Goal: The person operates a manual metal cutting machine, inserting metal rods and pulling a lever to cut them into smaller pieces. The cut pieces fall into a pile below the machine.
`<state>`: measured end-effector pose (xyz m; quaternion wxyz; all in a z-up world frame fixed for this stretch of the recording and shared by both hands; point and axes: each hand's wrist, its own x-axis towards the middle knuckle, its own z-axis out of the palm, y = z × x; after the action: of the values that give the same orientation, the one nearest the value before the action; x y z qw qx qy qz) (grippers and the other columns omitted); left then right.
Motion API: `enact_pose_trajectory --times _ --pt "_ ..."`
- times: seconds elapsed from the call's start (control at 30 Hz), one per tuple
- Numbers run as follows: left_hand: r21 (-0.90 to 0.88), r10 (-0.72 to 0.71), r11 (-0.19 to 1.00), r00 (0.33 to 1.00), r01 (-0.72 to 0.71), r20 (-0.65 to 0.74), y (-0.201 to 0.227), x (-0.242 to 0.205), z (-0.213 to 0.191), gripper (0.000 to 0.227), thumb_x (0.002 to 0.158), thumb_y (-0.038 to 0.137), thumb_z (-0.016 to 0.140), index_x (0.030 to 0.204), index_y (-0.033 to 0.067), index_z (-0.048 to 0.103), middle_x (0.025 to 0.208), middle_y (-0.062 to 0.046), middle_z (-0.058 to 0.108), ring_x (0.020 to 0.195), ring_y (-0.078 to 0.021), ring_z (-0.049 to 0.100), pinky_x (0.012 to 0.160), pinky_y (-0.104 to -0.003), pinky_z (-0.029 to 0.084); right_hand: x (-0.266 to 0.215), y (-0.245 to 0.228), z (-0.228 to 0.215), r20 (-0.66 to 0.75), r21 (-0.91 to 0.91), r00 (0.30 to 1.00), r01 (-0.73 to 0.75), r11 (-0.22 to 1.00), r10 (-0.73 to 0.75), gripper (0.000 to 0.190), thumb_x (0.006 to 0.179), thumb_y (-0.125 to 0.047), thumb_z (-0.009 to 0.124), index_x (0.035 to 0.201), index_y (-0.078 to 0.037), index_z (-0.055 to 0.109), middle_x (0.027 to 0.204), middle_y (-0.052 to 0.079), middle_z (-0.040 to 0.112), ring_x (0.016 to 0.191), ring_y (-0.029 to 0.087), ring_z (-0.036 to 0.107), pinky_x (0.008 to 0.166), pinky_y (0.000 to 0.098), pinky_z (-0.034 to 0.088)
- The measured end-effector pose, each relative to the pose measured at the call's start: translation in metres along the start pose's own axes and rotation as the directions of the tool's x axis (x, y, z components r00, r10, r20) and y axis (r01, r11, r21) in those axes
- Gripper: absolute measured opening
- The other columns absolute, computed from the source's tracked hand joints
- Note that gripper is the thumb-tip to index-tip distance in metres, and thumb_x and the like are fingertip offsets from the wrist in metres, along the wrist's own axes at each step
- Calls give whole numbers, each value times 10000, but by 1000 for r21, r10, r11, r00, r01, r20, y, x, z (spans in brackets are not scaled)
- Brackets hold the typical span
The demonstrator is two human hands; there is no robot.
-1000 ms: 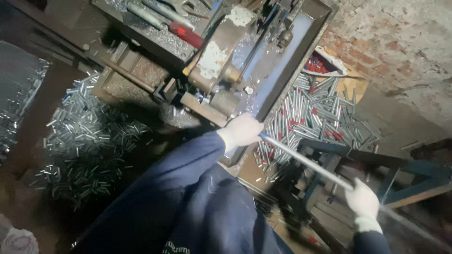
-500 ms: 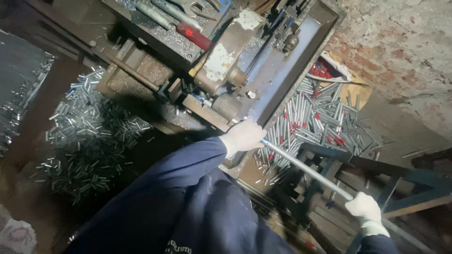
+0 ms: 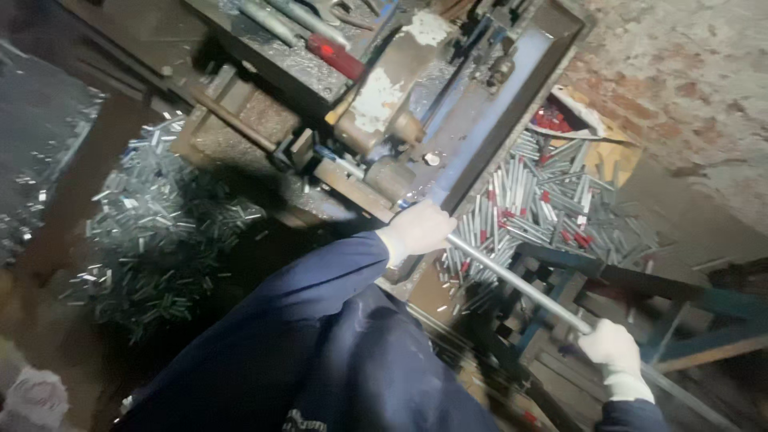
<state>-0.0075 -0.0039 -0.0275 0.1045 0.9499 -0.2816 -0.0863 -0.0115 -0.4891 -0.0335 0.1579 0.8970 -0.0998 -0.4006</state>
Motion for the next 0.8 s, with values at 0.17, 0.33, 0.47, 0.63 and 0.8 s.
enact_pose_trajectory --times 0.17,0.33,0.47,0.63,0.8 --pt "2 -6 1000 999 6 39 -1 -3 -7 318 1018 464 621 921 174 709 802 -34 760 681 -276 742 692 -435 532 -22 -17 2 -110 80 993 -35 996 44 584 901 -528 536 1222 -122 804 1186 239 808 1146 444 755 989 461 589" --pt "-23 1 1000 998 0 57 2 -3 -4 228 985 366 638 908 167 717 805 -37 765 685 -280 746 701 -447 542 -37 -24 0 -193 155 977 -66 986 96 553 1047 -590 417 1105 -235 836 1087 197 839 1084 445 766 940 469 588" --pt "24 1 1000 999 -2 40 -4 2 -2 302 992 479 668 940 184 710 826 -27 766 711 -281 748 718 -430 530 -22 -19 -1 -135 103 989 -53 993 67 519 879 -460 593 1179 -105 823 1159 225 823 1106 432 772 972 464 600" --pt "25 16 1000 999 -17 35 -2 0 3 245 980 435 675 927 199 717 821 -19 770 704 -272 748 727 -428 531 -23 -20 -2 -112 72 990 -82 994 89 550 879 -450 619 1179 -39 829 1168 239 821 1107 426 780 961 455 612" --pt "-6 -28 1000 990 29 136 -4 10 0 297 1001 489 674 985 198 729 872 -21 778 753 -269 761 813 -453 535 -8 -15 3 -136 45 987 -83 996 89 520 843 -439 642 1177 -88 829 1180 221 819 1113 413 783 964 446 616"
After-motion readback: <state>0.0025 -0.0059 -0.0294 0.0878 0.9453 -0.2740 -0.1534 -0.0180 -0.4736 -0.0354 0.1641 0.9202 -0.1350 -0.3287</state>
